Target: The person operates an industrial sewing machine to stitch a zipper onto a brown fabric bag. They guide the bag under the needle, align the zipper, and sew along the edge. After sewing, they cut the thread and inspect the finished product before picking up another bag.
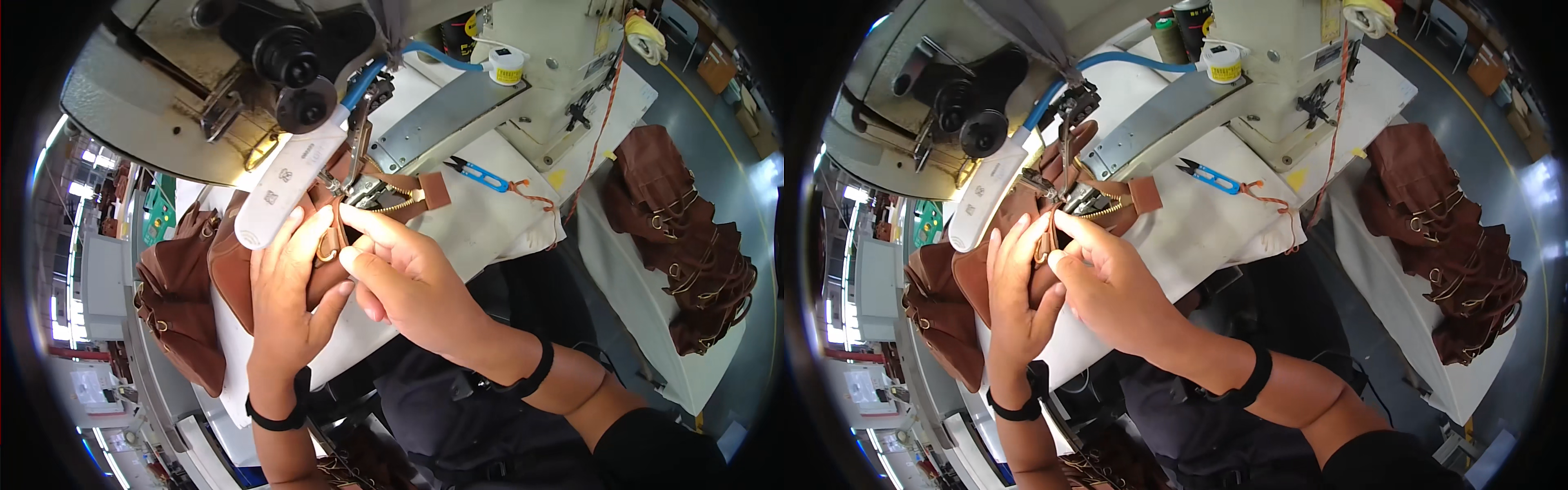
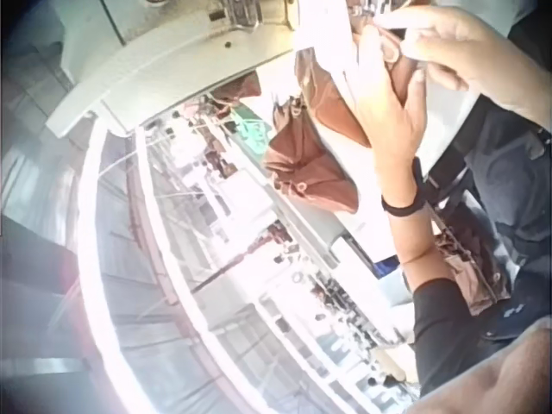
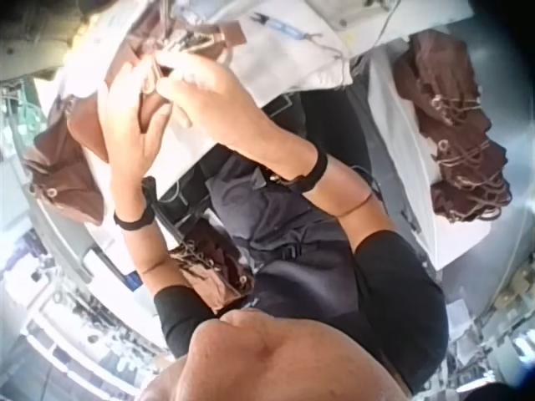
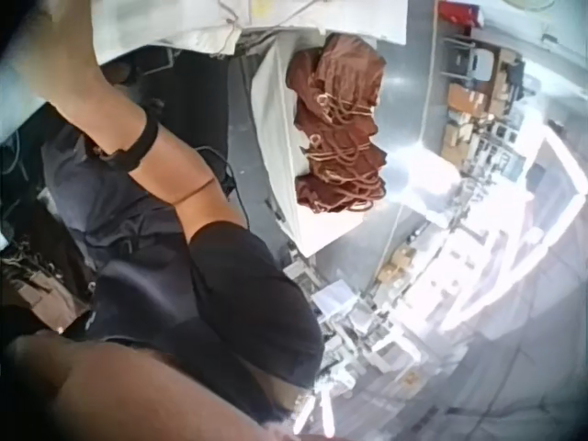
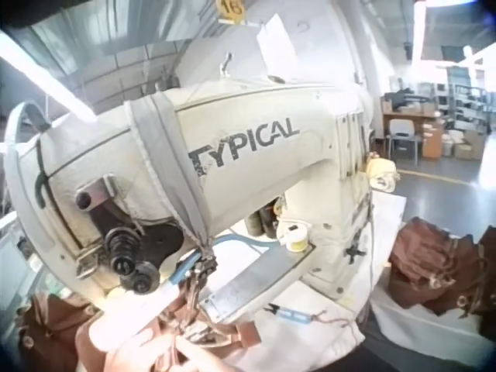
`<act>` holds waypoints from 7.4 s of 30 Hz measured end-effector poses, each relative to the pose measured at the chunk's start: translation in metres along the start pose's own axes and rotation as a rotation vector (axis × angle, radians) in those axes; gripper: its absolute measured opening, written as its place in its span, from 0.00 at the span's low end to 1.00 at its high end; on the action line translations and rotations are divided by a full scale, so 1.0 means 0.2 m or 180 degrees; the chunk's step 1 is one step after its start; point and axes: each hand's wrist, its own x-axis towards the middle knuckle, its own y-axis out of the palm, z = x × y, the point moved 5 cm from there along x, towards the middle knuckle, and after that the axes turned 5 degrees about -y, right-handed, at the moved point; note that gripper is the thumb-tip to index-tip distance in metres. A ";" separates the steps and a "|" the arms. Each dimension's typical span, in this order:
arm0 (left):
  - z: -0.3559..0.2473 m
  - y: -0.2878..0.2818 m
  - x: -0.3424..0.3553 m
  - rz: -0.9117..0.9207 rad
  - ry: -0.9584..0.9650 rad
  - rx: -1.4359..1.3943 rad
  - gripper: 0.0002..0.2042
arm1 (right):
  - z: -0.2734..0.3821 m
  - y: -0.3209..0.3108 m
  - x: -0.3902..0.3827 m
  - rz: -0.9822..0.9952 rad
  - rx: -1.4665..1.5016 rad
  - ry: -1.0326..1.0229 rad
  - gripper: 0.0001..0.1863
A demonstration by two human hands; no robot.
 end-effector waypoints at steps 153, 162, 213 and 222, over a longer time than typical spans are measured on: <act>-0.17 0.15 -0.01 -0.1039 -0.0390 0.1071 0.28 | 0.09 -0.24 0.19 0.0364 -0.0404 0.0280 0.15; -0.12 0.16 0.02 -0.1226 -0.0287 0.1230 0.29 | 0.05 -0.26 0.23 -0.0224 -0.1212 -0.0157 0.17; -0.07 0.14 0.01 -0.1582 0.0027 0.0834 0.27 | 0.20 -0.17 0.29 0.0052 -0.4611 -0.3061 0.09; -0.05 0.16 0.01 -0.1681 0.0203 0.0908 0.20 | 0.20 -0.15 0.30 -0.0076 -0.4549 -0.3088 0.07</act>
